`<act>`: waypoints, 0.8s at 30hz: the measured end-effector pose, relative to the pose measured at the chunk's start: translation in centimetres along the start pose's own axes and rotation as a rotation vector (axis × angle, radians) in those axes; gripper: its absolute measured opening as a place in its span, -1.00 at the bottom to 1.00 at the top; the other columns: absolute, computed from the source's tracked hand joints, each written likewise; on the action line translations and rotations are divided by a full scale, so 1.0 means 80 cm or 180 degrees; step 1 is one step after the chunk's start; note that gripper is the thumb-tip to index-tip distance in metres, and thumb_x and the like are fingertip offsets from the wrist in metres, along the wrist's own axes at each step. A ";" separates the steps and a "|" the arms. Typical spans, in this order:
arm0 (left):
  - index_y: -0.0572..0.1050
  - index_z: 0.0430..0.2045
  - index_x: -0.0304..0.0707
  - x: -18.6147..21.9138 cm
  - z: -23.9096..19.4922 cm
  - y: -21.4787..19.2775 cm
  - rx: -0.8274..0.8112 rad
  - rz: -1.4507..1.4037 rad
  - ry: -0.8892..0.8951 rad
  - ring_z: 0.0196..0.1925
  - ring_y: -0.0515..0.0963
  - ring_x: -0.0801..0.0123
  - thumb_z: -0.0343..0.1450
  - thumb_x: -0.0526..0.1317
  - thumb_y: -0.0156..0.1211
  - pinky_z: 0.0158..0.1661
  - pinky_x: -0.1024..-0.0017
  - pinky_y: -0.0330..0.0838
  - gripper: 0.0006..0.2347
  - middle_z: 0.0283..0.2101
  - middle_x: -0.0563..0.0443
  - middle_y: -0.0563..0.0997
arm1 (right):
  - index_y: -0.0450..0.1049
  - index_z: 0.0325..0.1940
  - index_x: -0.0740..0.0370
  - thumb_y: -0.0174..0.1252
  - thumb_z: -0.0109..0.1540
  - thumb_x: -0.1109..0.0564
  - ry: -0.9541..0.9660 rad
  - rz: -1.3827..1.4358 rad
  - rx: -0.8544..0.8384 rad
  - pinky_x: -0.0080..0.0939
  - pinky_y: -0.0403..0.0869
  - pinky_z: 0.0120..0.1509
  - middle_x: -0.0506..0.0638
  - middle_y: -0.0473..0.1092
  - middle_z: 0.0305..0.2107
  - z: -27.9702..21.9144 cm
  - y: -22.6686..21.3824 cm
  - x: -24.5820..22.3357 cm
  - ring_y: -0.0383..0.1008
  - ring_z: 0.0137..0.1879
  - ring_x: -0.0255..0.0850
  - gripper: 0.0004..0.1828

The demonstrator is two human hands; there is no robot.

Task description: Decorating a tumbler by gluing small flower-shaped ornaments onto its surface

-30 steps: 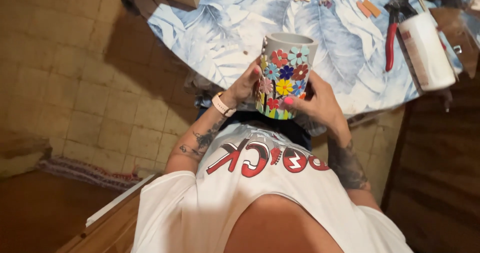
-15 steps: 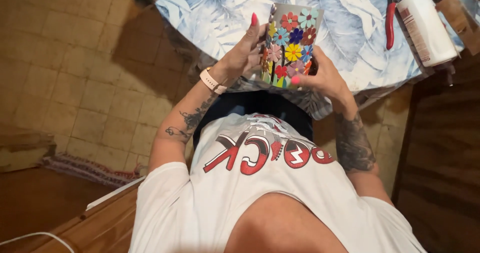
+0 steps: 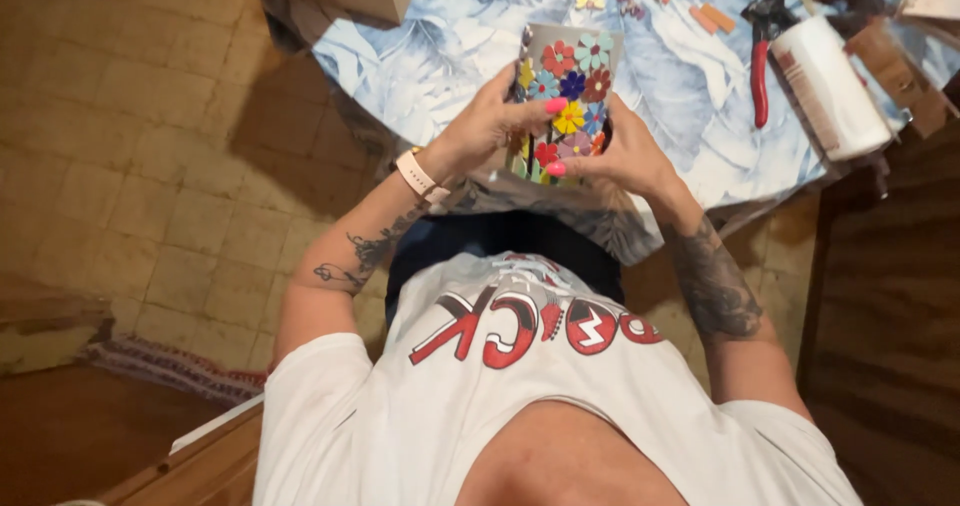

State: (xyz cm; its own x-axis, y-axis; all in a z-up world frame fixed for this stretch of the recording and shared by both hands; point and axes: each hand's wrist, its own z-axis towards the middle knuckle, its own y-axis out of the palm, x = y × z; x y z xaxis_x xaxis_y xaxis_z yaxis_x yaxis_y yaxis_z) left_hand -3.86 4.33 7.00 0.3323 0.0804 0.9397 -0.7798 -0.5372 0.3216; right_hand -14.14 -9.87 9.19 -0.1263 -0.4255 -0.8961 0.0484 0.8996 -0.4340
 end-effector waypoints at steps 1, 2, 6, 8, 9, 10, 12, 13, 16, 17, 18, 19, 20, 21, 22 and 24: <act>0.13 -0.09 -0.34 0.006 0.006 -0.006 0.0017 0.0150 0.0096 -0.29 0.42 0.34 0.12 -0.09 0.17 -0.31 0.56 0.36 -0.44 -0.20 -0.14 0.39 | 0.11 0.04 0.22 0.26 -0.20 -0.06 -0.0093 -0.0010 -0.0022 -0.25 0.32 0.00 0.03 0.29 -0.14 0.011 -0.003 0.000 0.31 -0.07 -0.21 -0.18; 0.13 -0.09 -0.34 0.014 0.020 -0.013 0.0025 0.0144 0.0110 -0.29 0.42 0.34 0.12 -0.09 0.17 -0.31 0.56 0.36 -0.44 -0.20 -0.14 0.39 | 0.11 0.04 0.22 0.26 -0.20 -0.06 -0.0101 -0.0023 -0.0032 -0.25 0.32 0.00 0.03 0.29 -0.14 0.029 -0.010 -0.004 0.31 -0.07 -0.21 -0.18; 0.17 -0.15 -0.30 0.038 0.086 -0.068 -0.0054 0.0294 0.0871 -0.18 0.51 0.22 0.18 -0.10 0.19 -0.18 0.39 0.48 -0.54 -0.18 -0.11 0.43 | 0.11 0.03 0.24 0.24 -0.11 0.04 -0.0746 0.0079 -0.0245 -0.17 0.31 0.06 0.08 0.25 -0.12 0.109 -0.034 -0.028 0.29 -0.01 -0.12 -0.28; 0.19 -0.18 -0.28 0.039 0.111 -0.091 -0.0083 0.0390 0.1156 -0.18 0.51 0.22 0.20 -0.09 0.21 -0.20 0.40 0.47 -0.56 -0.19 -0.10 0.44 | 0.13 0.03 0.22 0.23 -0.09 0.04 -0.0683 -0.0123 -0.0162 -0.15 0.29 0.04 0.08 0.25 -0.12 0.145 -0.041 -0.022 0.28 -0.02 -0.11 -0.31; 0.22 -0.21 -0.34 0.045 0.123 -0.096 0.0168 0.0099 0.1070 -0.21 0.53 0.22 0.16 -0.13 0.24 -0.21 0.40 0.49 -0.56 -0.21 -0.12 0.46 | 0.12 0.06 0.19 0.22 -0.07 0.00 -0.0852 -0.0264 -0.0195 -0.10 0.26 0.05 0.09 0.23 -0.07 0.166 -0.049 -0.013 0.26 0.02 -0.08 -0.31; 0.25 -0.23 -0.40 0.051 0.135 -0.101 0.0418 -0.0195 0.0985 -0.24 0.55 0.21 0.12 -0.17 0.27 -0.23 0.40 0.52 -0.55 -0.22 -0.15 0.49 | 0.12 0.09 0.16 0.21 -0.04 -0.03 -0.1020 -0.0405 -0.0226 -0.06 0.23 0.07 0.10 0.21 -0.03 0.187 -0.056 -0.004 0.23 0.05 -0.04 -0.30; 0.19 -0.19 -0.40 0.060 0.147 -0.114 0.0484 -0.0348 0.0702 -0.19 0.51 0.14 0.11 -0.22 0.25 -0.20 0.33 0.51 -0.52 -0.17 -0.20 0.44 | 0.11 0.08 0.20 0.21 -0.07 -0.02 -0.0867 -0.0211 -0.0379 -0.08 0.27 0.07 0.10 0.22 -0.04 0.207 -0.061 -0.015 0.26 0.04 -0.06 -0.28; 0.12 -0.15 -0.41 0.056 0.147 -0.118 0.0561 -0.0563 0.0329 -0.14 0.48 0.07 0.11 -0.26 0.22 -0.18 0.26 0.50 -0.49 -0.12 -0.25 0.38 | 0.10 0.06 0.25 0.21 -0.11 -0.01 -0.0611 0.0013 -0.0561 -0.10 0.31 0.08 0.11 0.23 -0.05 0.210 -0.058 -0.014 0.28 0.03 -0.07 -0.26; 0.10 -0.14 -0.47 0.050 0.164 -0.132 0.0497 -0.0963 0.0358 -0.15 0.48 0.04 0.09 -0.33 0.25 -0.18 0.20 0.50 -0.46 -0.15 -0.30 0.39 | 0.11 0.05 0.21 0.22 -0.12 -0.02 -0.0615 0.0187 -0.0640 -0.15 0.34 0.07 0.08 0.28 -0.10 0.225 -0.059 -0.008 0.36 -0.04 -0.11 -0.26; 0.10 -0.14 -0.47 0.049 0.166 -0.135 0.0513 -0.0972 0.0346 -0.15 0.48 0.04 0.09 -0.33 0.25 -0.18 0.20 0.50 -0.46 -0.15 -0.30 0.39 | 0.11 0.05 0.21 0.22 -0.12 -0.02 -0.0603 0.0198 -0.0655 -0.15 0.34 0.07 0.08 0.28 -0.10 0.231 -0.057 0.000 0.36 -0.04 -0.11 -0.26; 0.12 -0.14 -0.44 0.048 0.168 -0.137 0.0632 -0.0876 0.0187 -0.19 0.50 0.07 0.07 -0.30 0.26 -0.26 0.26 0.52 -0.45 -0.16 -0.26 0.42 | 0.05 0.09 0.24 0.23 -0.13 0.02 -0.0526 0.0450 -0.0696 -0.14 0.35 0.09 0.11 0.26 -0.08 0.235 -0.054 0.008 0.35 -0.02 -0.09 -0.21; 0.13 -0.14 -0.42 0.049 0.170 -0.139 0.0741 -0.0766 0.0039 -0.22 0.53 0.11 0.05 -0.26 0.27 -0.33 0.31 0.54 -0.44 -0.18 -0.22 0.44 | -0.01 0.12 0.27 0.24 -0.13 0.06 -0.0464 0.0699 -0.0725 -0.13 0.36 0.10 0.13 0.23 -0.05 0.241 -0.052 0.015 0.34 0.00 -0.08 -0.15; 0.13 -0.14 -0.42 0.049 0.172 -0.144 0.0748 -0.0760 0.0039 -0.22 0.53 0.11 0.05 -0.26 0.27 -0.33 0.31 0.54 -0.44 -0.18 -0.22 0.44 | -0.01 0.12 0.27 0.24 -0.13 0.06 -0.0469 0.0705 -0.0730 -0.13 0.36 0.10 0.13 0.23 -0.05 0.242 -0.050 0.014 0.34 0.00 -0.08 -0.15; 0.22 -0.23 -0.42 0.047 0.173 -0.147 0.0561 -0.0670 0.0008 -0.25 0.53 0.21 0.09 -0.27 0.24 -0.30 0.39 0.52 -0.56 -0.23 -0.15 0.46 | 0.08 0.06 0.25 0.24 -0.15 0.06 -0.0217 0.0903 -0.0775 -0.18 0.39 0.07 0.09 0.28 -0.12 0.241 -0.048 0.015 0.37 -0.04 -0.11 -0.23; 0.32 -0.32 -0.43 0.045 0.174 -0.149 0.0374 -0.0580 -0.0022 -0.28 0.53 0.31 0.14 -0.27 0.21 -0.27 0.47 0.50 -0.68 -0.29 -0.07 0.49 | 0.16 0.00 0.24 0.24 -0.17 0.06 0.0036 0.1100 -0.0819 -0.22 0.42 0.05 0.05 0.33 -0.19 0.240 -0.047 0.015 0.40 -0.08 -0.15 -0.30; 0.34 -0.35 -0.43 0.052 0.174 -0.149 0.0431 -0.0674 -0.0353 -0.34 0.54 0.29 0.13 -0.27 0.20 -0.34 0.46 0.50 -0.69 -0.36 -0.08 0.51 | 0.19 0.00 0.22 0.20 -0.14 0.03 0.0078 0.0993 -0.0792 -0.28 0.39 0.04 0.01 0.33 -0.19 0.229 -0.044 0.001 0.39 -0.09 -0.20 -0.34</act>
State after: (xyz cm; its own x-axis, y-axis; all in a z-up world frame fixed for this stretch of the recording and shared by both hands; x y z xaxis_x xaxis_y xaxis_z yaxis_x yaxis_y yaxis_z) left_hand 14.18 -0.65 5.51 0.5424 0.1144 0.8323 -0.6110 -0.6262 0.4843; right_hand 3.86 -14.89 8.99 -0.1672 -0.1285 -0.9775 -0.1530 0.9828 -0.1030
